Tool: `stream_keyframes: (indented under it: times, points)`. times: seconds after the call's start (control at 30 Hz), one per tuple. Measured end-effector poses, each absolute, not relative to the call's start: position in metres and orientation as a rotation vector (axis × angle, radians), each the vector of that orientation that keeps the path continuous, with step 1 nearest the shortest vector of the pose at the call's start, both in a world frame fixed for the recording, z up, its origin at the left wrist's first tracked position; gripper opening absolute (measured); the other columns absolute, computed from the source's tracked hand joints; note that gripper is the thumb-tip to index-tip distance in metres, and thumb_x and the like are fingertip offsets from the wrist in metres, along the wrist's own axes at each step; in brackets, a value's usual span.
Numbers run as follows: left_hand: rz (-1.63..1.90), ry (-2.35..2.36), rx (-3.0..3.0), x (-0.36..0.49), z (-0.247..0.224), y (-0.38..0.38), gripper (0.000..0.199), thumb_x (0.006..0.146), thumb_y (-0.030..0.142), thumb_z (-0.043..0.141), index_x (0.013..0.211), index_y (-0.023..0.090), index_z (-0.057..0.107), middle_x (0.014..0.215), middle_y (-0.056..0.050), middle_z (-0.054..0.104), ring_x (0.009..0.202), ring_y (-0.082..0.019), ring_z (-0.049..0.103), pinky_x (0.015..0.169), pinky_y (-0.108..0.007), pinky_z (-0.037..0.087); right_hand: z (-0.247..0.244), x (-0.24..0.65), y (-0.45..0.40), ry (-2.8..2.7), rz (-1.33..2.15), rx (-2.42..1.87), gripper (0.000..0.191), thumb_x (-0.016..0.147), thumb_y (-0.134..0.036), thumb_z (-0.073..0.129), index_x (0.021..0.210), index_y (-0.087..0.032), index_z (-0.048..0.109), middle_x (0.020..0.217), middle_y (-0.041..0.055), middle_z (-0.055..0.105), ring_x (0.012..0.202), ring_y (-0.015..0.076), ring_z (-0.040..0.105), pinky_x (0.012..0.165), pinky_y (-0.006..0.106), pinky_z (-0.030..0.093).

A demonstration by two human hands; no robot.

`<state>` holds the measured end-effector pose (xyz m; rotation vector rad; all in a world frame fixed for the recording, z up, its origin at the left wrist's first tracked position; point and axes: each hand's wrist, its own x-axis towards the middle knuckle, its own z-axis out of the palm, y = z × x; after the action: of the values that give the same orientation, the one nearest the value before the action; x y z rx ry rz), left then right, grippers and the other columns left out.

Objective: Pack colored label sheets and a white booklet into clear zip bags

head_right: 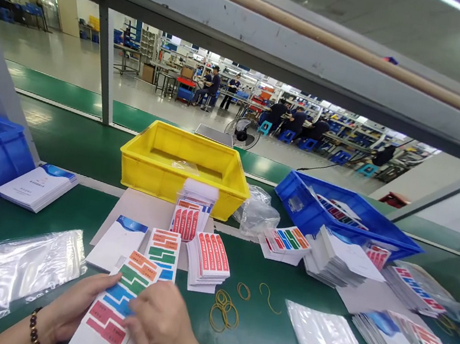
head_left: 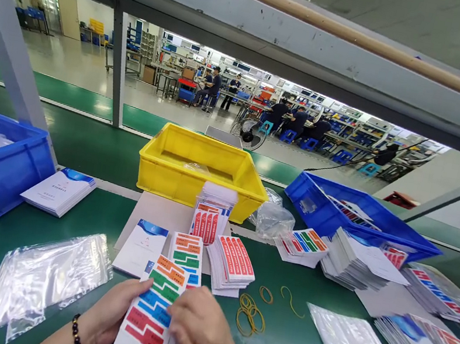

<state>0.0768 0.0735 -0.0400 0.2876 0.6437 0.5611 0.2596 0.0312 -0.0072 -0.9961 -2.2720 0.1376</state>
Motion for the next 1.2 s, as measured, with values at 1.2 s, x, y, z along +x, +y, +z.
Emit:
stream_keyframes:
  times: [1.2]
  points:
    - [0.602, 0.825, 0.308, 0.076, -0.037, 0.071, 0.027, 0.075, 0.022, 0.068, 0.095, 0.006, 0.059, 0.077, -0.014, 0.075, 0.071, -0.029, 0.071, 0.068, -0.038, 0.056, -0.034, 0.346, 0.07, -1.897, -0.394, -2.24, 0.017, 0.076, -0.008, 0.049, 0.075, -0.015, 0.065, 0.074, 0.005, 0.064, 0.061, 0.0154, 0.059, 0.053, 0.024, 0.035]
